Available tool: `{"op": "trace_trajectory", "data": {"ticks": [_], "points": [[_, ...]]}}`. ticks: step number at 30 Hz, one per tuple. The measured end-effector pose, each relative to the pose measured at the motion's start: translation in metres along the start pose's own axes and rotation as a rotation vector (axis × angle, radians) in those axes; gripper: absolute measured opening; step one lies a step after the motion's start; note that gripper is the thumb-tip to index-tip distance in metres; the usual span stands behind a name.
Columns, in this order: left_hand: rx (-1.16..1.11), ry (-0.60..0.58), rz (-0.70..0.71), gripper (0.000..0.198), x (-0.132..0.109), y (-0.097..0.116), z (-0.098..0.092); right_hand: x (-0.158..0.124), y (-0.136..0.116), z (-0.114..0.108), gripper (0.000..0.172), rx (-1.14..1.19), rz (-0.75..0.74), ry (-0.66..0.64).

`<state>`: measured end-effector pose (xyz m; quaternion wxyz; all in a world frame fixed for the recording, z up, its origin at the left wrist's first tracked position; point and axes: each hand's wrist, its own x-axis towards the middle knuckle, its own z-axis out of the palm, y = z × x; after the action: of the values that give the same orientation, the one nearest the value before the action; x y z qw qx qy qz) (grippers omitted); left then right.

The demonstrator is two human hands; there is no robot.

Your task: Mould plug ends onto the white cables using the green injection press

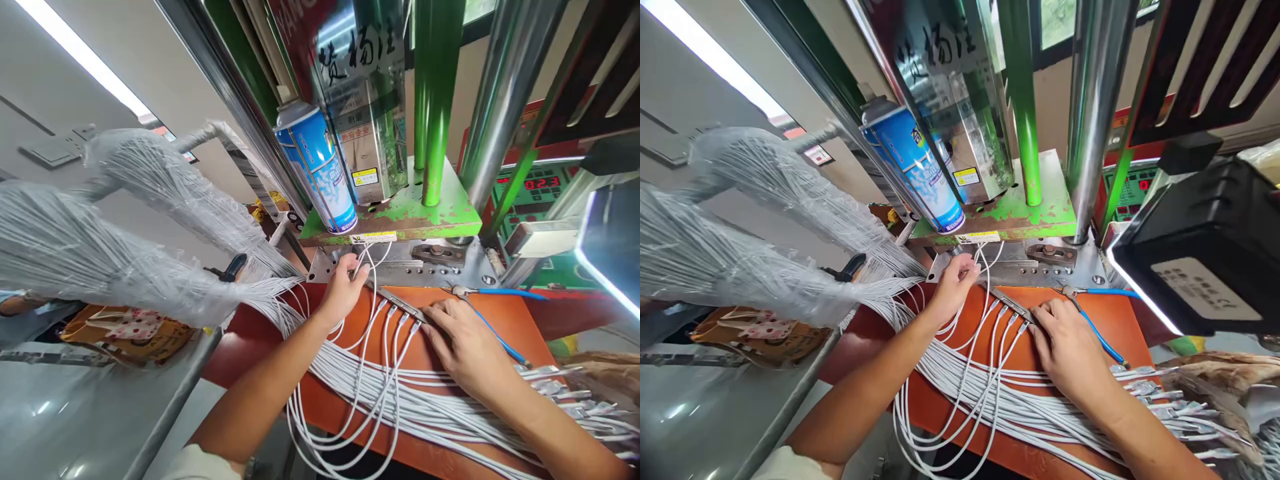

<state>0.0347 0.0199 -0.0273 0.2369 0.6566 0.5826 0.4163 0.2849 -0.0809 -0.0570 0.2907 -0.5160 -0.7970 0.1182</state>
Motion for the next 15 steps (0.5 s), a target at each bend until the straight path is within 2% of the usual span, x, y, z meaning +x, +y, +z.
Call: {"op": "trace_trajectory", "data": {"ticks": [2,5,7,10,15], "points": [[-0.032,-0.048,-0.037,0.034,0.011,0.0,0.006,0.0,-0.002,-0.001,0.024,-0.011,-0.005,-0.026],[-0.032,-0.054,0.016,0.033,0.019,0.001,0.012,0.001,-0.004,-0.003,0.03,-0.05,-0.017,-0.05],[-0.036,-0.044,0.04,0.033,0.02,0.001,0.013,0.001,-0.006,-0.004,0.036,-0.078,-0.019,-0.057],[-0.077,-0.078,0.041,0.026,0.018,0.0,0.013,0.004,-0.007,-0.004,0.033,-0.098,-0.018,-0.053],[-0.34,-0.191,0.025,0.031,0.02,0.005,0.016,0.003,-0.009,0.0,0.033,-0.099,-0.008,-0.048]]}}
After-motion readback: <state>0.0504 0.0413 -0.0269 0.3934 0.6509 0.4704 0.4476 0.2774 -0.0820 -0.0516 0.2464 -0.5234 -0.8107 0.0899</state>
